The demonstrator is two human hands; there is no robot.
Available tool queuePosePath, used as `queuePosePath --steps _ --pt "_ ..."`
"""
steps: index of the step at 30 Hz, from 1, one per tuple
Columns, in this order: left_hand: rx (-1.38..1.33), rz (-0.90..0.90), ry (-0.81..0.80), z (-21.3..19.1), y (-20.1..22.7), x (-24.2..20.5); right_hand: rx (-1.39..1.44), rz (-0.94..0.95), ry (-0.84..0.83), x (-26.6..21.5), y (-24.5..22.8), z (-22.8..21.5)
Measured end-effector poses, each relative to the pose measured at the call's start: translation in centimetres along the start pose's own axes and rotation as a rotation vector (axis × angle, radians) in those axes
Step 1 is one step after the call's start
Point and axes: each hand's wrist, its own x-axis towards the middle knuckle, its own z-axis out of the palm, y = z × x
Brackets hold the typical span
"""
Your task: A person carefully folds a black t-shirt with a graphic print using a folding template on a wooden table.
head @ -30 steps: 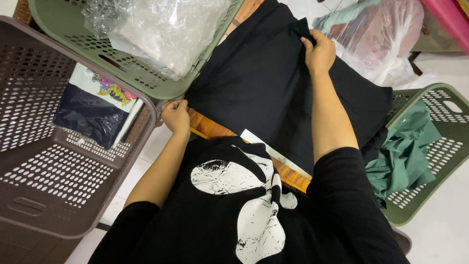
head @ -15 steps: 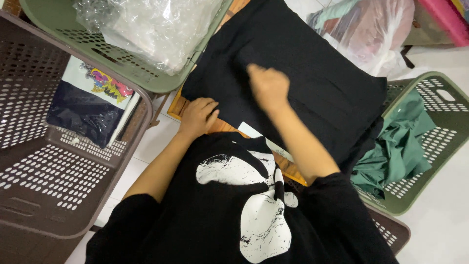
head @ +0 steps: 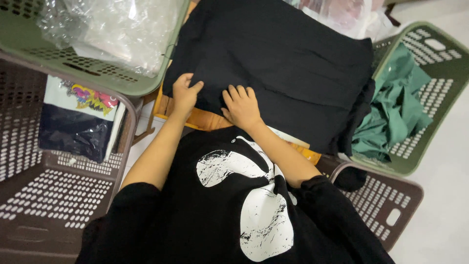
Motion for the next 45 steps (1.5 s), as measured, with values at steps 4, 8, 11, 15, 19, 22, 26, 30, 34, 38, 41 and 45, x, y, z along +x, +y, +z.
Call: queuePosePath --steps 4,8,11,15,19,22,26,30,34,38,41,45 --pt "0.23 -0.09 0.017 -1.2 0.2 -0.6 0.05 -0.003 -0.025 -2.0 0.7 1.2" --pt "0.676 0.278 0.22 -1.5 5.7 -4.8 0.168 0.211 0.042 -3.0 1.0 0.9" --pt "0.958 0.915 0.176 -0.4 9.3 -6.3 0.194 0.368 0.073 -3.3 1.9 -0.2" --pt "0.979 1.2 -0.318 3.2 8.8 -4.1 0.243 0.507 -0.244 -3.8 3.6 1.2" --pt "1.161 0.984 -0.399 4.4 9.8 -2.5 0.189 0.556 -0.381 -2.7 4.9 0.1" --pt "1.161 0.868 -0.296 4.3 10.1 -2.2 0.2 0.614 -0.334 -2.8 5.3 0.0" --pt "1.176 0.89 -0.166 3.3 9.2 -0.9 0.219 0.595 -0.207 -6.5 5.8 2.1" --pt "1.204 0.841 -0.19 1.1 9.7 -1.0 0.257 0.686 -0.181 -14.0 6.1 2.3" --pt "1.22 0.843 -0.179 -0.6 9.6 -1.5 0.221 0.915 -0.195 -20.7 6.3 1.1" --pt "1.268 0.9 -0.138 -0.7 10.4 -2.3 0.109 1.098 -0.066 -25.8 7.8 -0.1" --pt "1.29 0.924 -0.114 -0.3 10.4 -2.6 -0.047 1.199 0.274 -28.9 11.1 -0.7" --pt "1.335 0.925 -0.099 0.0 10.0 -2.6 -0.003 1.369 0.35 -32.3 17.9 0.6"
